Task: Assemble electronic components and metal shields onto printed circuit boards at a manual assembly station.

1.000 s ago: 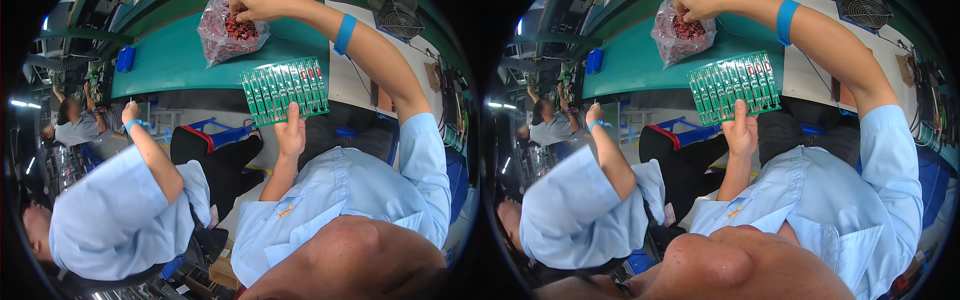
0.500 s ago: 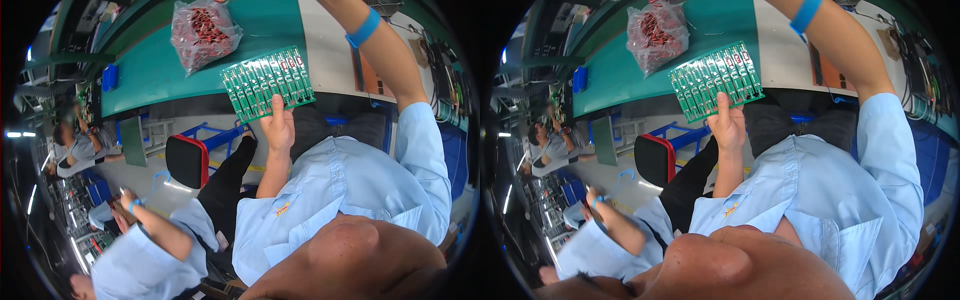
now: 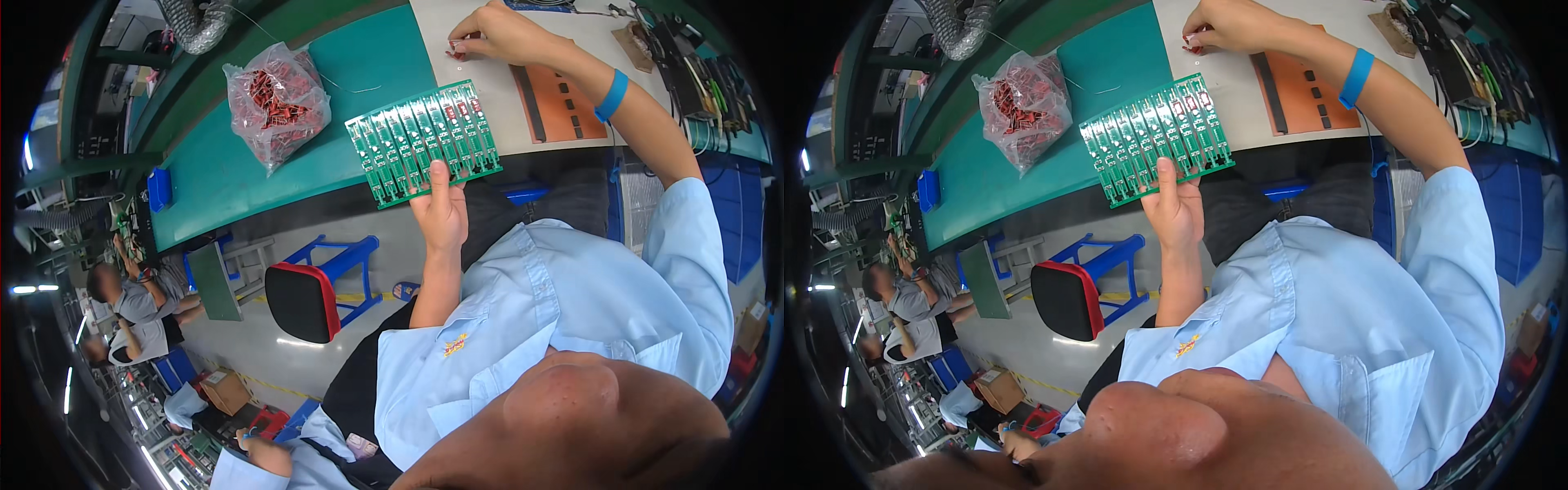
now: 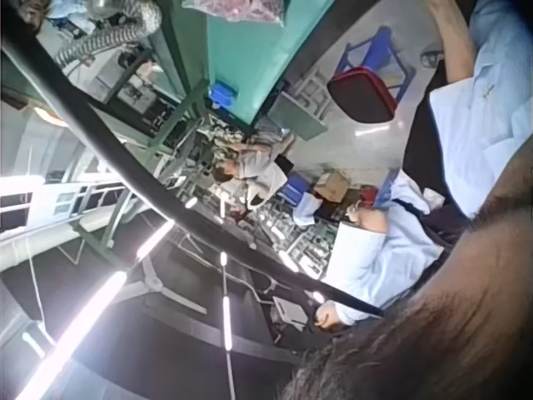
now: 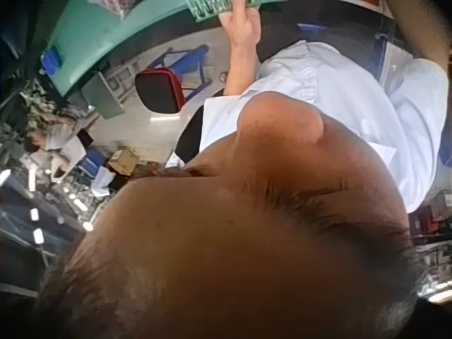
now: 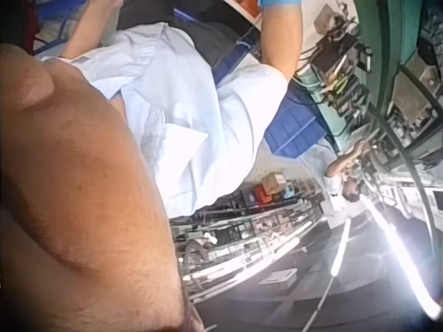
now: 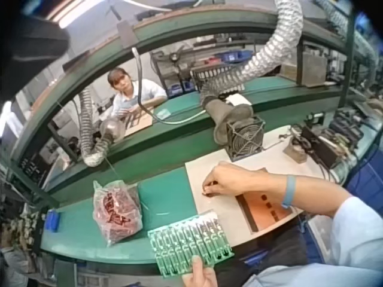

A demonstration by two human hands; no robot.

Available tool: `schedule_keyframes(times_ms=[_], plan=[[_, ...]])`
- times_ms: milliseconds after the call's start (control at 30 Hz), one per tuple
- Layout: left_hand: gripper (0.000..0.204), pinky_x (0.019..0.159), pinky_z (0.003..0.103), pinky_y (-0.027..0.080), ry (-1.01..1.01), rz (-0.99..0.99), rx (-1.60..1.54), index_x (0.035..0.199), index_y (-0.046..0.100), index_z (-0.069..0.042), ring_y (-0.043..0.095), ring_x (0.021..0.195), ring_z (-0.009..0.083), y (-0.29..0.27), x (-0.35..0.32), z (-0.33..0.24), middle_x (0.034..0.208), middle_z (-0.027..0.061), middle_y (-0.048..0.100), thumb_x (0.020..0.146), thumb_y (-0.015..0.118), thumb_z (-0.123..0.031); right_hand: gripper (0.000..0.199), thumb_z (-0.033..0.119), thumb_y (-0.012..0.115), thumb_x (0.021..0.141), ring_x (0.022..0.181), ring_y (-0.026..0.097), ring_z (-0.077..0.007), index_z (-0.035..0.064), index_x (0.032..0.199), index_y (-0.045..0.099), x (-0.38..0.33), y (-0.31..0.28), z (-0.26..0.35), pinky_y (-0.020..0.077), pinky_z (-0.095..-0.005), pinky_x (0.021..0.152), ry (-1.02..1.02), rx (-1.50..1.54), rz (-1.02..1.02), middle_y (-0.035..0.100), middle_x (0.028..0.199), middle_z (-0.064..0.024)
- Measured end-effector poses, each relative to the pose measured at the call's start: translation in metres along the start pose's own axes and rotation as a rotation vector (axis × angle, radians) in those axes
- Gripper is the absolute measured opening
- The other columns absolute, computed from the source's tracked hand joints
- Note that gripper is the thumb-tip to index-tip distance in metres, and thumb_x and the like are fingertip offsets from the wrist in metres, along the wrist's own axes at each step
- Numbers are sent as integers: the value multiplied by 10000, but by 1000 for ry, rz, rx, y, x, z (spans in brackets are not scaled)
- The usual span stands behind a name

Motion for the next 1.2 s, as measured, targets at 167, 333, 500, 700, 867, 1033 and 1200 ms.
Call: schedule_keyframes(times_ms=[167, 333, 500, 700, 867, 1033, 1200], plan=[[429, 844, 303, 558, -25, -13, 4, 1508, 409, -134, 666, 1061, 164, 5, -5, 6, 1295, 90, 649, 1091, 497, -92, 162, 123, 696, 896, 700, 681, -265, -22, 947, 746, -8, -8, -1, 539, -378, 688, 44, 57, -75, 759, 831, -93], [428, 844, 298, 565, -39, 35, 7, 1505, 409, -128, 666, 1068, 164, 1, -11, 19, 1294, 89, 646, 1089, 504, -93, 145, 82, 680, 906, 708, 679, -256, -32, 982, 730, -32, 1, -4, 542, -354, 689, 146, 284, -146, 756, 855, -108], [441, 869, 318, 575, -55, 74, 28, 1519, 392, -130, 672, 1099, 187, 2, -14, 33, 1321, 98, 639, 1091, 492, -90, 156, 64, 677, 914, 720, 673, -235, -37, 1023, 724, -46, 13, -9, 543, -319, 691, 160, 323, -149, 752, 878, -121], [460, 890, 342, 580, -73, 73, 70, 1533, 373, -135, 678, 1115, 208, -4, -17, 43, 1341, 109, 632, 1091, 486, -86, 186, 87, 691, 919, 751, 671, -233, -36, 1054, 727, -59, 15, -12, 546, -307, 718, 148, 323, -165, 750, 916, -127], [433, 881, 307, 571, -46, 76, 77, 1501, 415, -98, 660, 1119, 185, -6, -25, 43, 1336, 112, 625, 1080, 511, -71, 182, 88, 702, 906, 759, 665, -232, -30, 1040, 734, -84, 26, 21, 543, -299, 732, 106, 570, -209, 751, 933, -120], [429, 933, 302, 548, -26, 79, 87, 1494, 430, -75, 636, 1164, 184, -9, -43, 48, 1366, 113, 607, 1074, 512, -56, 189, 50, 696, 930, 818, 626, -195, 6, 1113, 715, -129, 47, 73, 505, -290, 714, 72, 468, -221, 703, 1042, -94], [482, 990, 362, 557, 11, 111, 233, 1538, 363, -104, 630, 1209, 223, -25, -66, 52, 1411, 130, 576, 1078, 496, -52, 187, 36, 717, 918, 808, 583, -169, 20, 1105, 721, -154, 69, 99, 466, -274, 680, -112, 148, -324, 676, 1021, -66]])
Point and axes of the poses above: each hand's wrist, its own x-axis towards the middle knuckle, its own y-axis out of the palm, z = x × y, the point moved 7 cm from there along x, towards the middle knuckle
